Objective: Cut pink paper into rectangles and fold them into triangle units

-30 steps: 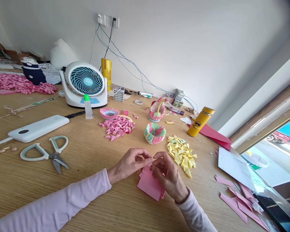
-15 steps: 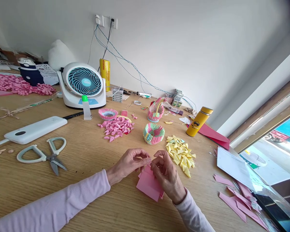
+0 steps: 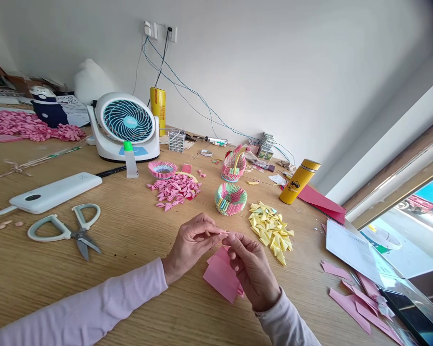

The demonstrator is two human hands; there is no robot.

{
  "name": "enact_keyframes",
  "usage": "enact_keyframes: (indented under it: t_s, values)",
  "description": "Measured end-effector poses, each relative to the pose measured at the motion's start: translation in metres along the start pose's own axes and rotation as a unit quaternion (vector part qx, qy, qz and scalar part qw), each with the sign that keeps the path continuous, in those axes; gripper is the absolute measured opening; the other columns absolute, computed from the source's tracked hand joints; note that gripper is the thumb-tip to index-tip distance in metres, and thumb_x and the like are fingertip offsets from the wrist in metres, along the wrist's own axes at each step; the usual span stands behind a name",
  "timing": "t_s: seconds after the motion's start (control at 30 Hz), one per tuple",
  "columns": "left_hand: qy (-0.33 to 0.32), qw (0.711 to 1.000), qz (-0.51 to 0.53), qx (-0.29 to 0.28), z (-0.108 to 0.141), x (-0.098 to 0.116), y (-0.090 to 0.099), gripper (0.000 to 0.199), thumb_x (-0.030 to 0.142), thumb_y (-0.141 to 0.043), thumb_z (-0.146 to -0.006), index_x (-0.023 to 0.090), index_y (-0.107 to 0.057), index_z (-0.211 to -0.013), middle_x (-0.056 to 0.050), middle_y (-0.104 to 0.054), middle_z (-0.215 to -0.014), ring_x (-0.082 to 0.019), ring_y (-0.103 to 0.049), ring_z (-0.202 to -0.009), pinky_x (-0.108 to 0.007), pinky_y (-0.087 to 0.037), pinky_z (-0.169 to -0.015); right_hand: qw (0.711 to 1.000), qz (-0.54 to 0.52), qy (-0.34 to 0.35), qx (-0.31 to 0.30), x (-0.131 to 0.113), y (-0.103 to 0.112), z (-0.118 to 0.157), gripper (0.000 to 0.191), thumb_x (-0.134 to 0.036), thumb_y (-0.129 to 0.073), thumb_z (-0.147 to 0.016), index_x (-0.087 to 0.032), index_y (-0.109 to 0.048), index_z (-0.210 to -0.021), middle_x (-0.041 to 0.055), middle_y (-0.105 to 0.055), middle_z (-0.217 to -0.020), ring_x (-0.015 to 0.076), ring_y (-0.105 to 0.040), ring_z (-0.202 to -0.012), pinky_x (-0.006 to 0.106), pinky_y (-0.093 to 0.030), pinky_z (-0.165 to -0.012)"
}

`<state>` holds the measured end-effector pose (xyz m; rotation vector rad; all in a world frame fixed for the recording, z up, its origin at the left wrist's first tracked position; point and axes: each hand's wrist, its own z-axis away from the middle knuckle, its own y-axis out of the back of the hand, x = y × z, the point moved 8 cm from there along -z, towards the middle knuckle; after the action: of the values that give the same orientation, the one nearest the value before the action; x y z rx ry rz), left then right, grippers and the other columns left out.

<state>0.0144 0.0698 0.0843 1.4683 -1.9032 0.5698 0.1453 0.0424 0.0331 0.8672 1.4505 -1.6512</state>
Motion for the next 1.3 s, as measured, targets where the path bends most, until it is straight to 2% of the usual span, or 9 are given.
enact_keyframes:
  t_s: [0.13, 0.23, 0.4, 0.53, 0.7, 0.83, 1.1, 1.23, 1.3]
  values:
    - [-0.11, 0.991, -0.077, -0.027, 0.003, 0.019, -0.006, 0.018, 0.008, -0.068, -0.08, 0.018, -0.072, -0.094, -0.003, -0.064, -0.078, -0.011, -0.062, -0.073, -0.02, -0.053, -0.065, 0.989, -0.131, -0.057, 0.019, 0.01, -0.002, 0.005, 0.029, -0.022, -0.088, -0.059, -0.01, -0.073, -0.081, -0.0012, -0.067, -0.066, 0.0004, -0.052, -0.047, 0.005, -0.042, -0.037]
    - [-0.138, 0.986, -0.084, -0.04, 0.005, 0.023, -0.01, 0.024, 0.004, -0.068, -0.079, 0.017, -0.07, -0.099, -0.004, -0.068, -0.084, -0.011, -0.065, -0.076, -0.02, -0.054, -0.07, 0.978, -0.191, -0.081, 0.034, 0.016, 0.0, 0.005, 0.032, -0.017, -0.09, -0.056, -0.011, -0.073, -0.082, -0.0009, -0.068, -0.067, 0.0017, -0.057, -0.05, 0.004, -0.044, -0.038]
    - [-0.101, 0.989, -0.096, -0.048, 0.003, 0.02, -0.012, 0.019, 0.008, -0.067, -0.081, 0.017, -0.067, -0.098, -0.004, -0.069, -0.087, -0.011, -0.064, -0.078, -0.019, -0.053, -0.068, 0.967, -0.239, -0.075, 0.042, 0.013, 0.004, 0.001, 0.025, -0.007, -0.083, -0.063, -0.011, -0.07, -0.084, 0.0006, -0.071, -0.075, 0.0011, -0.058, -0.049, 0.004, -0.043, -0.034]
    - [-0.077, 0.988, -0.127, -0.046, 0.003, 0.017, -0.012, 0.01, 0.009, -0.061, -0.085, 0.016, -0.065, -0.091, -0.002, -0.068, -0.083, -0.01, -0.062, -0.074, -0.018, -0.052, -0.068, 0.954, -0.276, -0.107, 0.046, 0.015, 0.003, 0.0, 0.005, -0.005, -0.065, -0.082, -0.009, -0.065, -0.084, 0.0026, -0.069, -0.075, -0.0005, -0.054, -0.044, 0.004, -0.037, -0.03]
    - [-0.098, 0.979, -0.166, -0.066, 0.006, 0.012, -0.015, 0.01, 0.01, -0.062, -0.085, 0.017, -0.063, -0.092, -0.002, -0.067, -0.084, -0.011, -0.063, -0.078, -0.02, -0.05, -0.07, 0.937, -0.315, -0.144, 0.05, 0.021, -0.002, 0.002, 0.031, -0.009, -0.035, -0.099, -0.009, -0.06, -0.082, 0.0027, -0.065, -0.068, -0.001, -0.049, -0.038, 0.005, -0.032, -0.027]
    - [-0.12, 0.969, -0.2, -0.079, 0.008, 0.013, -0.017, 0.01, 0.01, -0.06, -0.087, 0.017, -0.062, -0.094, -0.002, -0.066, -0.084, -0.011, -0.062, -0.078, -0.021, -0.05, -0.071, 0.937, -0.314, -0.145, 0.048, 0.021, -0.003, 0.003, 0.034, -0.01, -0.03, -0.101, -0.008, -0.059, -0.081, 0.0029, -0.064, -0.068, -0.0009, -0.048, -0.037, 0.006, -0.03, -0.026]
    - [-0.117, 0.951, -0.263, -0.108, 0.008, 0.013, -0.019, 0.006, 0.014, -0.056, -0.09, 0.017, -0.058, -0.094, -0.001, -0.066, -0.083, -0.01, -0.063, -0.075, -0.02, -0.049, -0.068, 0.954, -0.269, -0.123, 0.045, 0.022, 0.005, 0.0, 0.024, -0.006, -0.043, -0.095, -0.006, -0.062, -0.08, 0.004, -0.065, -0.071, -0.0014, -0.047, -0.039, 0.005, -0.031, -0.027]
    - [-0.162, 0.921, -0.332, -0.123, 0.008, 0.019, -0.022, 0.006, 0.015, -0.055, -0.09, 0.016, -0.058, -0.095, -0.001, -0.068, -0.081, -0.011, -0.064, -0.07, -0.021, -0.048, -0.065, 0.966, -0.236, -0.098, 0.039, 0.02, 0.007, -0.002, 0.005, -0.009, -0.069, -0.079, -0.006, -0.065, -0.079, 0.0013, -0.065, -0.069, -0.0015, -0.045, -0.04, 0.006, -0.032, -0.027]
    - [-0.186, 0.907, -0.355, -0.132, 0.008, 0.021, -0.023, 0.006, 0.014, -0.055, -0.09, 0.016, -0.058, -0.095, -0.001, -0.069, -0.081, -0.011, -0.064, -0.07, -0.022, -0.047, -0.065, 0.971, -0.218, -0.086, 0.048, 0.019, 0.008, -0.002, 0.018, -0.011, -0.08, -0.067, -0.006, -0.067, -0.078, 0.0, -0.066, -0.068, -0.0014, -0.045, -0.041, 0.006, -0.032, -0.027]
